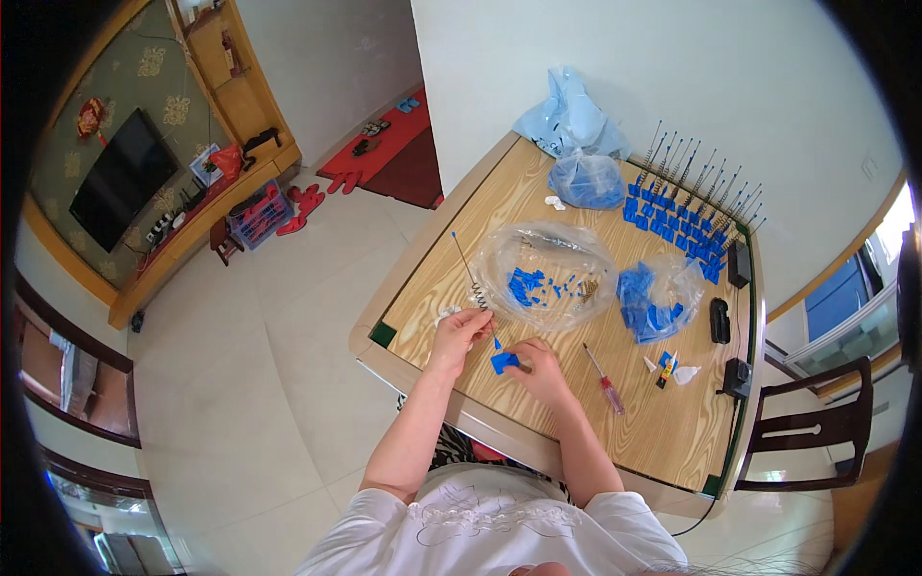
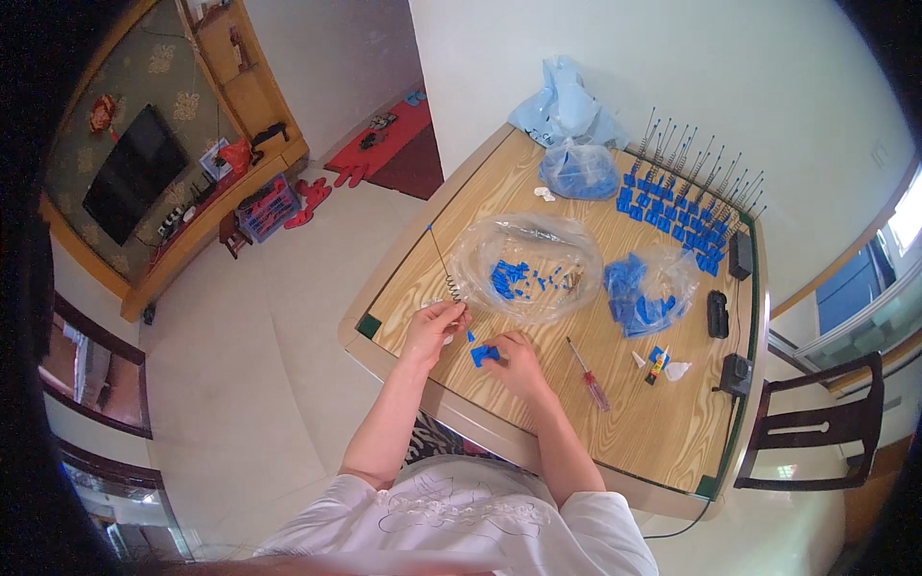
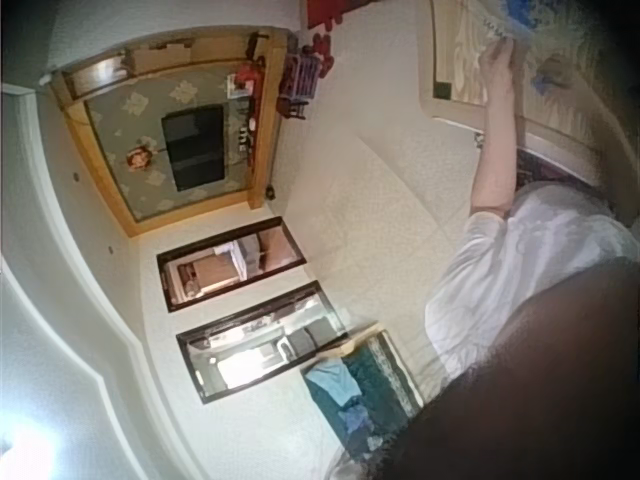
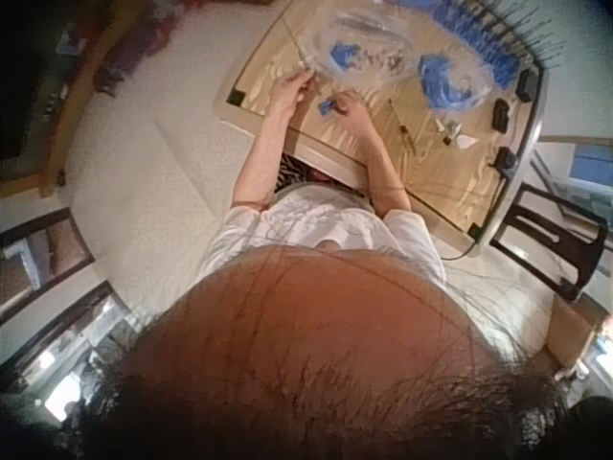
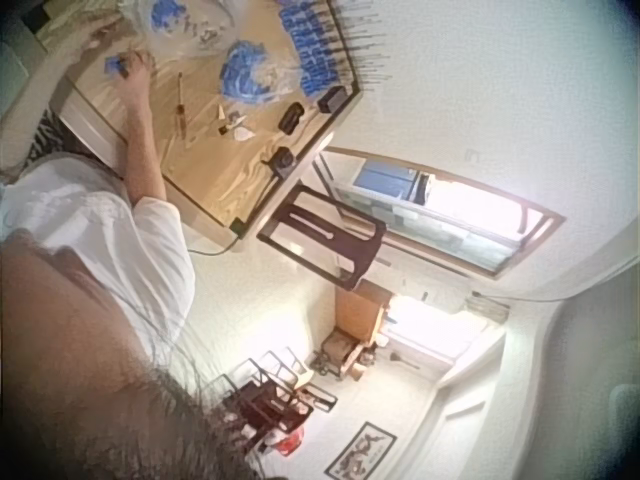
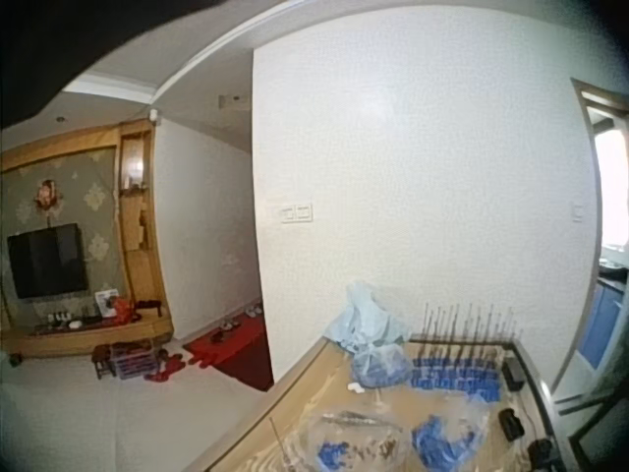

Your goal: The person assembles electronic components by sliding blue plastic pieces onto a spring-like metal coil by hand.

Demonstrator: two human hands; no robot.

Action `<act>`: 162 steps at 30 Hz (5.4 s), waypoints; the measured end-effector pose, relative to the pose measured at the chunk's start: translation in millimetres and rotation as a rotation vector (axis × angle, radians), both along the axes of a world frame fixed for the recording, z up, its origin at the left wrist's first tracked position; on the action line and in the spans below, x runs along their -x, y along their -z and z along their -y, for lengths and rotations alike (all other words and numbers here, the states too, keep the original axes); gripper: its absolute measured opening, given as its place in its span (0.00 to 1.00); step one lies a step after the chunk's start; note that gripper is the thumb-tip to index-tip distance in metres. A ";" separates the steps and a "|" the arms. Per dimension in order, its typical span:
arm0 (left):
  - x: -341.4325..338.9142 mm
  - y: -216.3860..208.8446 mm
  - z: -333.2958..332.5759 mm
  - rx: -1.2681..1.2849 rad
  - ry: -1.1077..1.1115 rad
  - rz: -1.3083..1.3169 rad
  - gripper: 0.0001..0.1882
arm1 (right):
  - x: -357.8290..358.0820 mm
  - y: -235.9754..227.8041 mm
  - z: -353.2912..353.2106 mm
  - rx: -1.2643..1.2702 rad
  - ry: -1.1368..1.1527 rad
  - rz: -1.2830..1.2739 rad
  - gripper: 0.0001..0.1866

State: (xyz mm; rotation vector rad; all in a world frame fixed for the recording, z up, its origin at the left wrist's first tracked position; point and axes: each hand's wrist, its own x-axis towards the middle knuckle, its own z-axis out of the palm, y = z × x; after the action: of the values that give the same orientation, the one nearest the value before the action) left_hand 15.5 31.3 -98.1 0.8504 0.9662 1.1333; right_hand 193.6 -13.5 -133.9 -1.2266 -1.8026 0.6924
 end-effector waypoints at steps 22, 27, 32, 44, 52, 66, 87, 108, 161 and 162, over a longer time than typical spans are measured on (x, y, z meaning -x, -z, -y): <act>-38.5 -11.8 19.5 -0.027 0.162 -0.229 0.07 | -10.3 -18.0 1.4 0.571 -0.101 -0.743 0.08; -41.9 -21.4 17.8 -0.002 0.208 -0.184 0.08 | -14.9 -13.5 0.0 0.595 -0.119 -0.827 0.06; -40.7 -9.9 6.4 -0.010 0.077 -0.095 0.09 | -12.5 -16.5 2.4 0.589 -0.131 -0.805 0.08; -31.5 -8.7 15.2 -0.115 0.044 -0.159 0.10 | -16.4 -20.7 1.1 0.626 -0.091 -0.863 0.05; -4.2 30.6 53.4 -0.527 -0.090 -0.781 0.12 | -47.2 -27.9 31.1 0.678 0.115 -0.644 0.06; -17.0 54.6 49.3 -0.723 -0.109 -0.868 0.15 | -59.9 -13.6 51.6 0.671 0.330 -0.297 0.10; -26.9 50.5 53.0 -0.724 -0.100 -0.798 0.07 | -205.1 27.9 105.4 -0.125 1.327 -0.364 0.24; 18.3 -1.4 70.6 -0.271 0.010 0.058 0.08 | -203.4 5.5 66.9 -0.201 1.124 -0.225 0.15; 38.0 -73.5 63.8 -0.638 -0.466 -0.678 0.05 | 28.8 -119.1 -0.2 -0.145 -0.099 0.019 0.14; 37.3 -72.8 64.1 -0.638 -0.465 -0.678 0.05 | 28.4 -119.1 0.7 -0.144 -0.090 0.044 0.14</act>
State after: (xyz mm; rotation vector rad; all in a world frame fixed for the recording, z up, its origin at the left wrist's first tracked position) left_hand -21.8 -32.7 -25.2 1.6505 1.4301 1.6380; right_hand 165.2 -14.2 -14.7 -1.0790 -1.9189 0.5784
